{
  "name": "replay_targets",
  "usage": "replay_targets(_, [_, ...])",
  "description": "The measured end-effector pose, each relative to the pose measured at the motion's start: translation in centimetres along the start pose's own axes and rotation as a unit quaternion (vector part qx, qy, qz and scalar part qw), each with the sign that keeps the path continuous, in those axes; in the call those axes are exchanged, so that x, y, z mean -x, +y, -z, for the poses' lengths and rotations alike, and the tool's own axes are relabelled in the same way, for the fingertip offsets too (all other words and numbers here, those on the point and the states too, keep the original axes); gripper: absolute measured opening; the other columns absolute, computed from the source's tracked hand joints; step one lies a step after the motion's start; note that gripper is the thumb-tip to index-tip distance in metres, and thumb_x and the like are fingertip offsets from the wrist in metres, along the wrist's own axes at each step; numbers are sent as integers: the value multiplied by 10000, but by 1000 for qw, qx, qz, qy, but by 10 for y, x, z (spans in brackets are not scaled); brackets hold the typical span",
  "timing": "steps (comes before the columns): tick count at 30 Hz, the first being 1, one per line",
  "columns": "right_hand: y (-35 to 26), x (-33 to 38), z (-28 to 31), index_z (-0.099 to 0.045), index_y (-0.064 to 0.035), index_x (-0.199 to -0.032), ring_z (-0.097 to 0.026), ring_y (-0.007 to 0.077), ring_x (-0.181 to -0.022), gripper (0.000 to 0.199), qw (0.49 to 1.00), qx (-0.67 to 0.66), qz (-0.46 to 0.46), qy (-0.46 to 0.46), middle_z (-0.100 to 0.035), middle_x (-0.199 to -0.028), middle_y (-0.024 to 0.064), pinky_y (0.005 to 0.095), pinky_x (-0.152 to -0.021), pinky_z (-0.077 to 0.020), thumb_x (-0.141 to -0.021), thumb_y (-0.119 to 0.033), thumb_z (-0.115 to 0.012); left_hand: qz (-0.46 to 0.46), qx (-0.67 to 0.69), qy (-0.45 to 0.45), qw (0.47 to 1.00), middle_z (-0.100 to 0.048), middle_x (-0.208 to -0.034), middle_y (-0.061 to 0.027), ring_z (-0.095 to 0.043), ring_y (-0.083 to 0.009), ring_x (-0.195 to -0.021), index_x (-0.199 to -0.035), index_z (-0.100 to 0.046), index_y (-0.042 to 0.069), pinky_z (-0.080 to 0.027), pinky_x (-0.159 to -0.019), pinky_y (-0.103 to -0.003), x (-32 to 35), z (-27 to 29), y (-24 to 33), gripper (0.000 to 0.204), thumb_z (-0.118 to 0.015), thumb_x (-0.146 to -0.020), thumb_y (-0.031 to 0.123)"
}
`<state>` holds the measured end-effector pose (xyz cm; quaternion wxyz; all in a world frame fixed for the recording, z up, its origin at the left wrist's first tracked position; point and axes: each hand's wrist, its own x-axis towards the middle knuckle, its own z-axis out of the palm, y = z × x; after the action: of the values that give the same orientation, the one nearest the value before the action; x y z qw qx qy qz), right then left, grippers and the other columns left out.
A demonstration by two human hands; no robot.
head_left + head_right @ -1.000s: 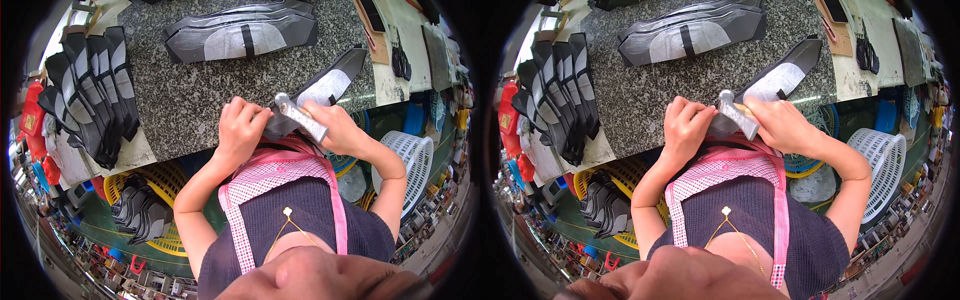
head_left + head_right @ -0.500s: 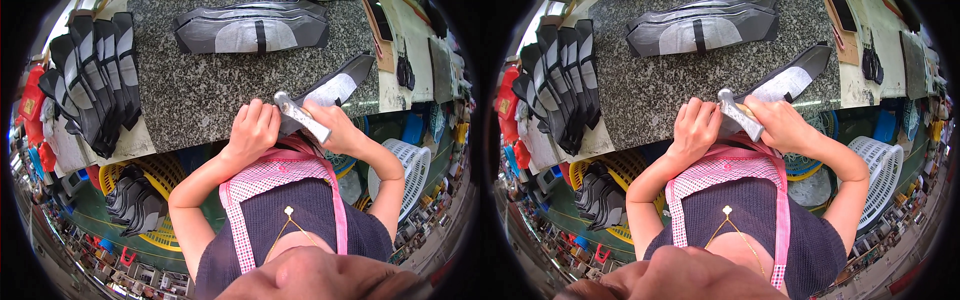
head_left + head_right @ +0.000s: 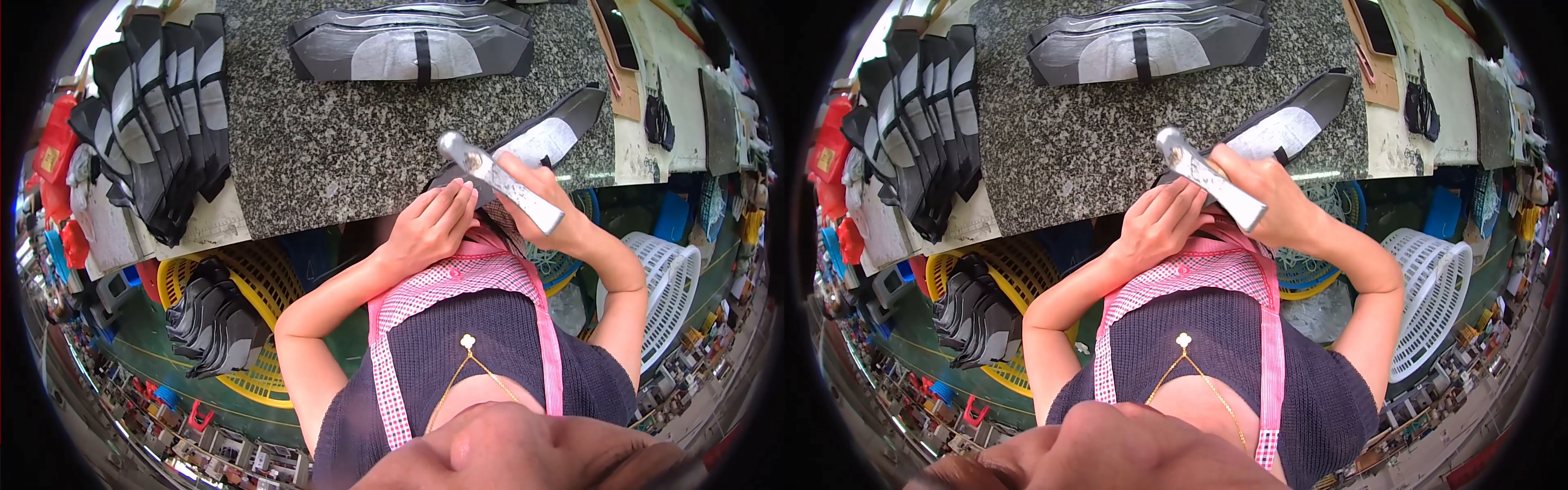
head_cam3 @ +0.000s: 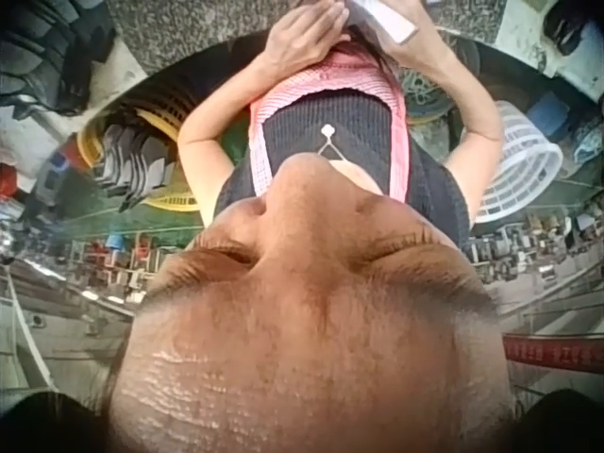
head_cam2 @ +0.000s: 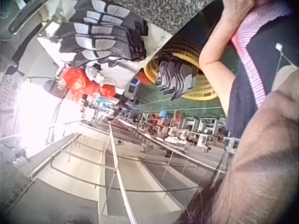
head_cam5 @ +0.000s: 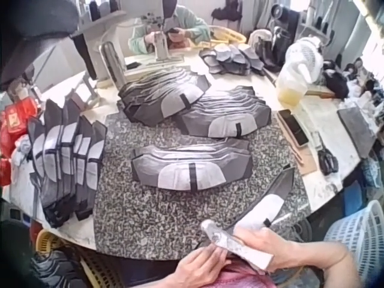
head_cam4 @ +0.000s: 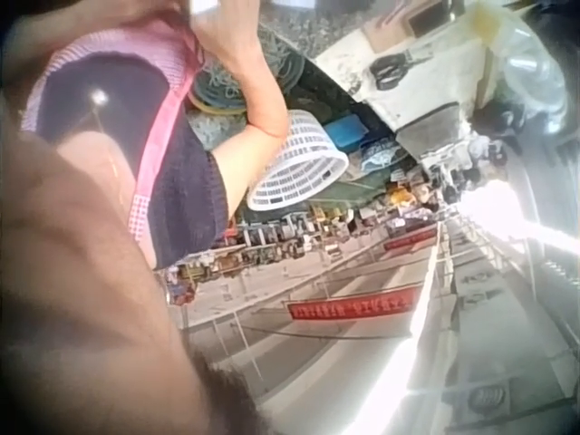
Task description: Flattening seams on shoe upper components using a small hammer.
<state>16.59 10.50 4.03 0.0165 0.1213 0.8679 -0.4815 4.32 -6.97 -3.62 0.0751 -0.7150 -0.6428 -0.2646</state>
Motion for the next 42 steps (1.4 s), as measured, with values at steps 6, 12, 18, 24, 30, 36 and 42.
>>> replay_targets(6, [25, 9, -16, -533, -3, -985, -586, 320, -652, 233, 992, -82, -43, 89, -578, -713, 109, 420, -587, -452, -973, -235, -535, 7, -16, -82, 997, -573, -1000, -41, -579, -188, -919, -1032, -693, 104, -437, -725, -319, -14, 1, 4, 248, -623, -825, 219])
replay_targets(12, [48, 58, 49, -457, -118, -954, -230, 41, -440, 417, 799, -448, -18, 401, -295, -625, -54, 201, -360, -172, -1015, -529, -487, 233, 310, 75, 918, -568, -866, -124, -576, -281, -817, -1090, -667, -1, -483, -726, -376, -26, 103, -64, 226, -700, -874, 54])
replay_targets(18, [70, 72, 60, -467, -118, -972, -227, 24, -435, 361, 799, -375, -14, 470, -310, -636, -56, 190, -365, -164, -1050, -469, -443, 332, -288, 312, 842, -532, -883, -104, -517, -257, -821, -1193, -704, 93, -434, -746, -394, 23, 196, -155, 294, -671, -903, 57])
replay_targets(24, [62, 41, 54, -490, -110, -969, -273, -4, -472, 361, 861, -309, -127, 383, -335, -644, -87, 171, -409, -194, -1056, -457, -439, 472, -451, 15, 757, -579, -952, -35, -556, -270, -940, -1146, -736, 188, -438, -790, -459, 90, 192, -221, 261, -626, -958, 332])
replay_targets(30, [43, -16, 69, -594, -53, -1161, -351, 0, -570, 391, 920, -235, -114, 291, -418, -707, -82, 189, -481, -259, -1065, -396, -434, 176, -104, 73, 976, -661, -991, -62, -615, -230, -920, -1081, -724, 99, -449, -809, -380, -66, 101, -145, 219, -726, -869, 155])
replay_targets(36, [51, -90, 74, -626, -3, -1120, -609, 243, -669, 380, 979, -40, -34, 196, -634, -747, 166, 377, -621, -445, -1046, -334, -455, 83, -132, 5, 988, -642, -1035, -37, -564, -218, -1067, -989, -720, 47, -423, -902, -386, -144, 2, -116, 342, -735, -832, 351])
replay_targets(42, [69, -113, 78, -598, 6, -1035, -634, 435, -819, 348, 986, 49, 0, 157, -651, -845, 263, 478, -691, -470, -1041, -315, -462, 146, -45, -44, 987, -572, -892, -78, -542, -287, -945, -798, -658, 58, -437, -839, -422, -160, -10, -117, 275, -812, -711, 268])
